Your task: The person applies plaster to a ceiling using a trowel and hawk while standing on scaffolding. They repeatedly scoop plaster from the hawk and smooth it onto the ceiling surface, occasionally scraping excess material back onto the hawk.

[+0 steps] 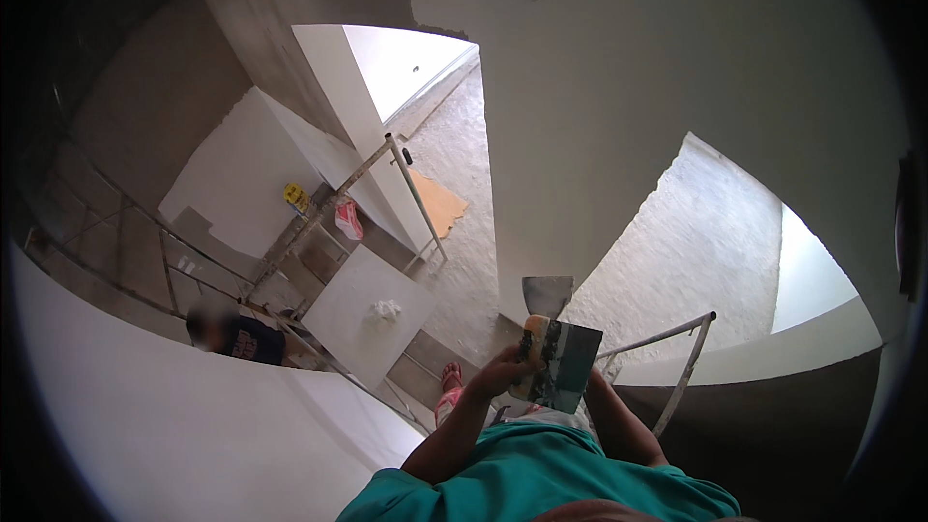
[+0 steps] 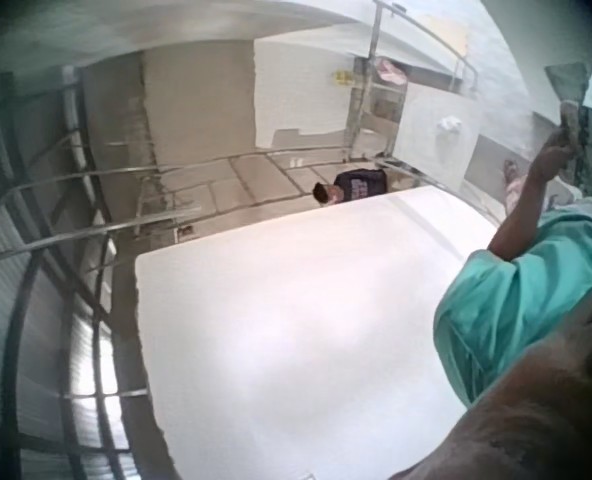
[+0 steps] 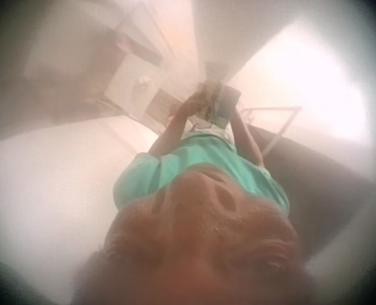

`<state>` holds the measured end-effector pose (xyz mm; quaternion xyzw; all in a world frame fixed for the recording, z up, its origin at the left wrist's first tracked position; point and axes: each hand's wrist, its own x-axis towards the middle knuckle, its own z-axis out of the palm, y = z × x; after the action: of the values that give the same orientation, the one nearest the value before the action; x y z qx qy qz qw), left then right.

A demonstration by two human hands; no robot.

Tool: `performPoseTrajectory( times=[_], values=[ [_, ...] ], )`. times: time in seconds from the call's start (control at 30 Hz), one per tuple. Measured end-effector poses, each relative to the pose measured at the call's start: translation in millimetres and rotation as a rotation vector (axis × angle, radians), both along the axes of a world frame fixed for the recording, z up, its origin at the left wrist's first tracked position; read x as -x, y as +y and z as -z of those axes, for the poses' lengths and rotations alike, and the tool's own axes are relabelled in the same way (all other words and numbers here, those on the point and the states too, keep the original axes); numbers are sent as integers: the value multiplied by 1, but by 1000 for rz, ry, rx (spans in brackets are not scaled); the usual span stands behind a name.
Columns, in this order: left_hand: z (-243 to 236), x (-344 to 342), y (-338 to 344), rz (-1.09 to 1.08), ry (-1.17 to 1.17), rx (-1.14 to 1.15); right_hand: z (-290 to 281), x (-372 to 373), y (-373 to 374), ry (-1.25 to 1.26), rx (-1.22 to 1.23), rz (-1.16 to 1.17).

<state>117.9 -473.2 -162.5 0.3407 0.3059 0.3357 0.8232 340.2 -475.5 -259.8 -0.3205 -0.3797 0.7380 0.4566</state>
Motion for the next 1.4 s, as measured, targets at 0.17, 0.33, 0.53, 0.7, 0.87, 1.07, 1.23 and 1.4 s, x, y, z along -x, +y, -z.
performPoseTrajectory(
  times=[0.17,0.33,0.53,0.7,0.87,1.07,1.23,1.4],
  values=[
    [34,71,20,61,-1,12,-73,58,61,-10,171,5],
    [35,169,32,-219,300,208,-55,53,80,-121,267,198],
    [161,329,-1,-402,881,199,-45,74,43,-764,410,434],
    [222,429,-97,-401,1290,432,-38,105,-7,-885,557,384],
    [216,440,-138,-401,1367,519,-31,124,-16,-1032,646,255],
    [223,374,-104,-888,1121,347,13,123,-8,-1193,405,-181],
    [240,302,-75,-836,978,196,60,92,-24,-1165,349,-481],
    [286,223,-61,-762,999,242,46,75,-33,-1111,403,-522]
  ],
)
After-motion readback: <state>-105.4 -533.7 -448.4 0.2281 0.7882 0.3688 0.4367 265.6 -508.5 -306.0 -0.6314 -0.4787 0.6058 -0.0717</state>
